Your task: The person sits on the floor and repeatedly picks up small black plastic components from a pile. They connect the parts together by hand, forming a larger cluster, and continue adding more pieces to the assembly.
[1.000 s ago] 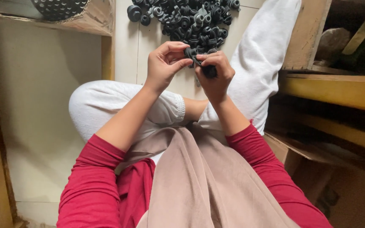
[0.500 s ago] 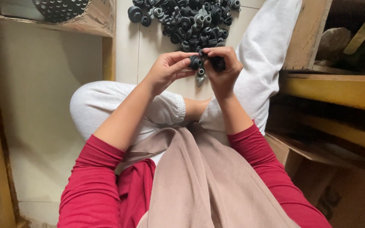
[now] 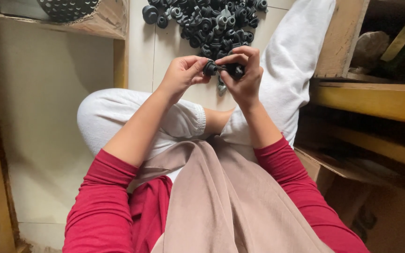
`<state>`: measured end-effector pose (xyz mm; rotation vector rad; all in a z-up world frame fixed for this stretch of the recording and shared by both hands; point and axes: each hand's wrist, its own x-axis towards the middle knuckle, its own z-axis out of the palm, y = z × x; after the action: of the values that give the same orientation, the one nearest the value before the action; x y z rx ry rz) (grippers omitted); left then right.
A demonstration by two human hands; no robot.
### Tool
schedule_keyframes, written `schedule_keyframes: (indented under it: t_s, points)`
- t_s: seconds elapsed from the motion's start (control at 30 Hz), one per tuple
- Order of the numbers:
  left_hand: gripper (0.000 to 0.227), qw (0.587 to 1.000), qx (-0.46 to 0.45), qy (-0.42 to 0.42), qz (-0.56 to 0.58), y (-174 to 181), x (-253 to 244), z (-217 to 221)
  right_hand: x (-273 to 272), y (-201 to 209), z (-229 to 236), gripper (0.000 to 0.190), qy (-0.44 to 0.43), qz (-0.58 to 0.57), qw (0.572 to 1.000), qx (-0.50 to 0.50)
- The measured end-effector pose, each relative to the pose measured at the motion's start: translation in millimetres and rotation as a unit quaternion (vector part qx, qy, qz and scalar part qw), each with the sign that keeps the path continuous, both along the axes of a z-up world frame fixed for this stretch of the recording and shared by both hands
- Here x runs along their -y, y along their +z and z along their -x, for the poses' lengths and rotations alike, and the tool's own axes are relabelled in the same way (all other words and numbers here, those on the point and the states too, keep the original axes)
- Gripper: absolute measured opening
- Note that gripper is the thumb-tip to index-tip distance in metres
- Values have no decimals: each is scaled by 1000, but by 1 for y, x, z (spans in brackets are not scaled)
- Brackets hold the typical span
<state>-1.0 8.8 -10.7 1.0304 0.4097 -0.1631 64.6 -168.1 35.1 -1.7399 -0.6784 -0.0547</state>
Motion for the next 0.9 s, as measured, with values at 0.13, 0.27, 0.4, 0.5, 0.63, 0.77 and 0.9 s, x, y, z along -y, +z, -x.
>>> schedule_keyframes:
  t_s: [0.13,0.27,0.4,0.5,0.63,0.77,0.9]
  points:
    - [24,999,29,32,-19,0,2,1,-3,-2,3,53,-14,-18,995,-99]
    - [23,991,108,61,-48,10,9,2,-3,-11,7,47,-55,-68,965,-248]
    - [17,964,209,74,-145,15,12,4,3,-43,1,49,-82,-136,907,-390]
    - [15,953,235,83,-171,25,15,6,5,-52,0,45,-67,-192,871,-447]
    - [18,929,265,89,-244,40,16,7,9,-55,-3,42,-50,-207,846,-489]
    - [16,881,300,99,-352,42,12,5,10,-44,-1,38,-8,-209,831,-516]
    - [11,854,326,98,-392,47,11,5,7,-32,-1,38,-30,-209,908,-361]
